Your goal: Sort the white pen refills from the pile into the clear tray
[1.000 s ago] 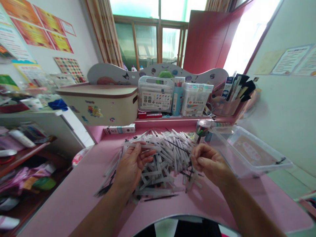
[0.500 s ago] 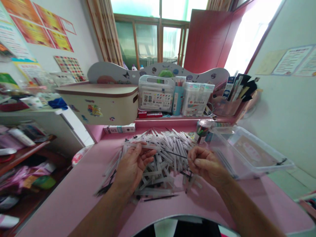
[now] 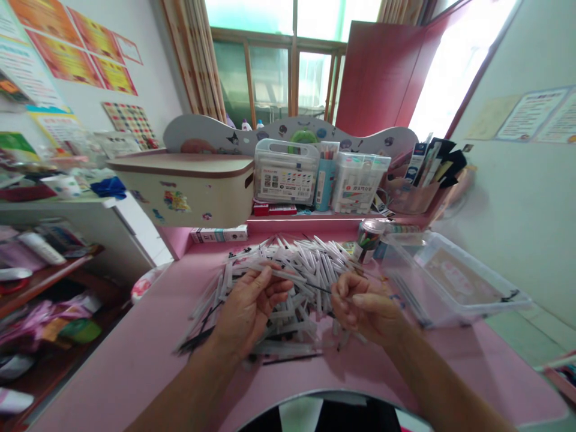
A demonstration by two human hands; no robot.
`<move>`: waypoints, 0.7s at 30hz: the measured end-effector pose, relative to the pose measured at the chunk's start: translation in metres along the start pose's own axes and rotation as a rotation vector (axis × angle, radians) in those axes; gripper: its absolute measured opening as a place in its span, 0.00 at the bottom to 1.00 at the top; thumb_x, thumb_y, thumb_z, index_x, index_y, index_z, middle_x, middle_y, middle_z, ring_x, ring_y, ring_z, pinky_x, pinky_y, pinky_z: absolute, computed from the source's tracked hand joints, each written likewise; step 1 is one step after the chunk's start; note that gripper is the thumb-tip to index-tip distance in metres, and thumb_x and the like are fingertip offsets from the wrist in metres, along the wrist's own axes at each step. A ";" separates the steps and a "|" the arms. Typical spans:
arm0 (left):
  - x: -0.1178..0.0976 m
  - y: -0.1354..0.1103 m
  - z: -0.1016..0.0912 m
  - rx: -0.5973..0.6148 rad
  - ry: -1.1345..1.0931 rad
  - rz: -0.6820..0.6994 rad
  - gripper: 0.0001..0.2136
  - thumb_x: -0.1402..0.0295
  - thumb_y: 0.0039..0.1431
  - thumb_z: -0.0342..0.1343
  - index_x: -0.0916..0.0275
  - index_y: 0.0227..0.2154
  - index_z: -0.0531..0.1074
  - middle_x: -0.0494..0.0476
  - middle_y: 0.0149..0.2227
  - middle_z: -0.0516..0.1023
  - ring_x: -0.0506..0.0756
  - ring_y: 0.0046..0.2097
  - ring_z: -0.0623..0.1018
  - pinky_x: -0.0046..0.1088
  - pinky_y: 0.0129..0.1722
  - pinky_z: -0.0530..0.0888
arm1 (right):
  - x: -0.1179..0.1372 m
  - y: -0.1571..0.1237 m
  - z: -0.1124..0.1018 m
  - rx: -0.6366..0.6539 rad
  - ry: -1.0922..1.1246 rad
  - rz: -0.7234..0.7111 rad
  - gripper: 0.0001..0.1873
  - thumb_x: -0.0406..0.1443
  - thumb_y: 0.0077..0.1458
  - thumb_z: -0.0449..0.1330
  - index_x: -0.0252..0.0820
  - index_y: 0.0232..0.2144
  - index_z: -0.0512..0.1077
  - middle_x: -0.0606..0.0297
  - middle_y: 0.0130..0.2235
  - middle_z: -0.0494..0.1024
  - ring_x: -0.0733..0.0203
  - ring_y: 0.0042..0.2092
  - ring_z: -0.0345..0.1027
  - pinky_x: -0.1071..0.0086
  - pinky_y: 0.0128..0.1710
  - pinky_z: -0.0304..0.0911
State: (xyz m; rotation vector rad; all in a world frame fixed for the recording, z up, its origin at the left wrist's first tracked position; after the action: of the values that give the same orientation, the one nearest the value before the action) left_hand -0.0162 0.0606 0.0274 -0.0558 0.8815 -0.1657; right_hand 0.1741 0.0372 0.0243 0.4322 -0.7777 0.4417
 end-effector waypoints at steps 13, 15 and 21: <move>0.045 -0.029 0.028 0.106 -0.101 -0.254 0.11 0.71 0.47 0.70 0.67 0.33 0.77 0.53 0.25 0.80 0.47 0.26 0.79 0.18 0.27 0.78 | -0.016 0.000 0.002 -0.024 -0.097 -0.016 0.11 0.41 0.57 0.65 0.41 0.40 0.78 0.64 0.30 0.80 0.67 0.26 0.74 0.77 0.25 0.68; 0.047 -0.031 0.029 0.137 -0.103 -0.262 0.13 0.69 0.46 0.71 0.67 0.34 0.78 0.53 0.25 0.79 0.46 0.24 0.77 0.17 0.25 0.76 | -0.015 -0.003 0.009 0.040 -0.076 0.041 0.14 0.42 0.59 0.63 0.41 0.43 0.78 0.59 0.34 0.82 0.64 0.28 0.76 0.75 0.26 0.70; 0.049 -0.032 0.032 0.175 -0.093 -0.266 0.14 0.67 0.45 0.72 0.67 0.34 0.78 0.52 0.25 0.79 0.44 0.23 0.75 0.16 0.24 0.74 | -0.014 -0.004 0.015 0.072 -0.021 0.086 0.15 0.41 0.58 0.64 0.39 0.46 0.77 0.55 0.37 0.83 0.63 0.32 0.78 0.72 0.32 0.71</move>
State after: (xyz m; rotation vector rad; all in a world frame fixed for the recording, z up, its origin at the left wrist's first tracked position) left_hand 0.0356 0.0206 0.0139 -0.0170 0.7620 -0.4845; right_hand 0.1590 0.0228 0.0225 0.4720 -0.8049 0.5473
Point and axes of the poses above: each hand's wrist, its own y-axis towards the middle knuckle, its own z-axis out of the palm, x = y × z, the point moved 6 cm from there along y, towards the middle knuckle
